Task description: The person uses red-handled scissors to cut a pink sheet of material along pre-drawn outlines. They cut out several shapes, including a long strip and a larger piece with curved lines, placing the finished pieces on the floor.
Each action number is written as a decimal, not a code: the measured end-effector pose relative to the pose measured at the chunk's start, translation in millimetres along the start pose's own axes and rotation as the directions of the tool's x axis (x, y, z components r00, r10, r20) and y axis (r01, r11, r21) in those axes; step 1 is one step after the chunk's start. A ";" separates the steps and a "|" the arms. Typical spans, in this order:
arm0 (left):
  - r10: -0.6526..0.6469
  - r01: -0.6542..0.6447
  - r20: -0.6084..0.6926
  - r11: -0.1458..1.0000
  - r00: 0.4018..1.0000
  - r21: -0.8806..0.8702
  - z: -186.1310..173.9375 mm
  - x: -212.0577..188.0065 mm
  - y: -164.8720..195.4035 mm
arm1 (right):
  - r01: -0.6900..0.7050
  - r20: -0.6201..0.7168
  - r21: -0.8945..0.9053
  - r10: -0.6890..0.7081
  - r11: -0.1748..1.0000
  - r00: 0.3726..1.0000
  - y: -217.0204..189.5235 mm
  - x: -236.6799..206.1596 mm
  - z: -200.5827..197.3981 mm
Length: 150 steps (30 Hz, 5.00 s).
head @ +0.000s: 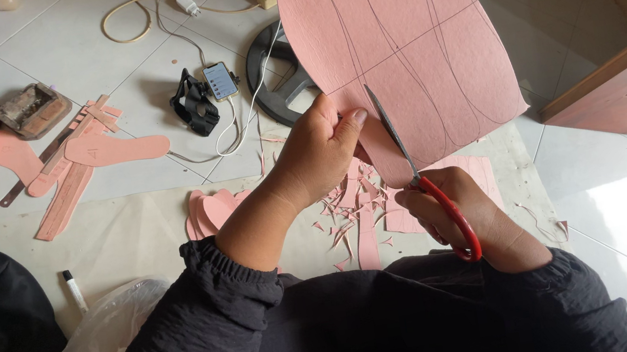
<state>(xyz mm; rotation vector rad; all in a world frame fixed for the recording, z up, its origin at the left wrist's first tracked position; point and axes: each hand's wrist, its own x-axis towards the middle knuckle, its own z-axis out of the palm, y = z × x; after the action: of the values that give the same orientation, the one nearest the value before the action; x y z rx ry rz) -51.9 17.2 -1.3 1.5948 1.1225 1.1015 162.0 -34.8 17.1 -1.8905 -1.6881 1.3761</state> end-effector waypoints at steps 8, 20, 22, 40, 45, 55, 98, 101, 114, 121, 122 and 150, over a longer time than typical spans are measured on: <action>-0.013 0.014 0.017 0.998 1.000 -0.057 2.0 0.7 -2.8 | 0.011 -0.028 -0.019 -0.012 1.000 1.000 2.5 -2.8 -1.5; -0.035 0.037 0.011 0.964 0.999 -0.265 2.9 6.1 -15.2 | 0.049 0.078 0.110 -0.058 0.993 0.995 -10.5 -6.5 -4.7; -0.110 0.122 0.060 0.959 0.992 -0.257 1.0 5.9 -13.9 | 0.099 0.139 0.134 -0.118 0.986 0.983 -11.0 -7.1 -5.5; -0.134 0.151 0.076 0.933 0.988 -0.327 3.2 5.9 -11.5 | 0.112 0.052 0.076 -0.116 0.991 0.992 7.4 10.5 4.2; -0.111 0.125 0.066 0.948 0.992 -0.294 2.1 3.8 -13.0 | 0.094 0.048 0.058 -0.097 0.994 0.994 3.5 7.1 1.7; -0.133 0.144 0.059 0.945 0.989 -0.293 1.6 1.3 -6.5 | 0.024 -0.001 0.012 -0.024 1.000 1.000 3.2 5.0 0.9; -0.058 0.026 -0.262 0.992 0.963 -0.121 -2.6 37.1 -58.9 | -0.136 0.478 0.525 -0.159 0.840 0.864 -10.3 22.2 0.9; -0.053 0.057 -0.323 0.998 0.945 0.003 -10.4 35.5 -54.9 | -0.030 0.460 0.471 -0.216 0.882 0.861 -6.8 21.5 2.8; -0.103 0.122 -0.107 0.975 0.989 0.188 -16.3 20.8 -28.2 | -0.098 0.372 0.378 -0.054 0.921 0.927 -7.3 9.9 -7.0; -0.172 0.170 0.027 0.984 0.985 0.042 -10.1 16.9 -26.3 | 0.068 0.326 0.479 -0.249 0.875 0.912 -8.8 7.5 -3.5; -0.154 0.155 0.041 0.987 0.987 -0.040 -10.7 16.1 -26.0 | 0.068 0.316 0.496 -0.253 0.866 0.914 -8.2 7.2 -3.0; -0.109 0.114 0.033 0.972 0.993 -0.204 5.6 4.9 -4.9 | 0.444 -0.063 -0.075 -0.449 0.893 0.891 24.3 50.6 14.3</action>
<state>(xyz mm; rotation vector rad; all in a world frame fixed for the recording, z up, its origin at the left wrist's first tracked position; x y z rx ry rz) -46.4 22.1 -6.5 1.3634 1.0351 1.0859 160.3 -3.1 -31.4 -1.4280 -1.9792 1.0630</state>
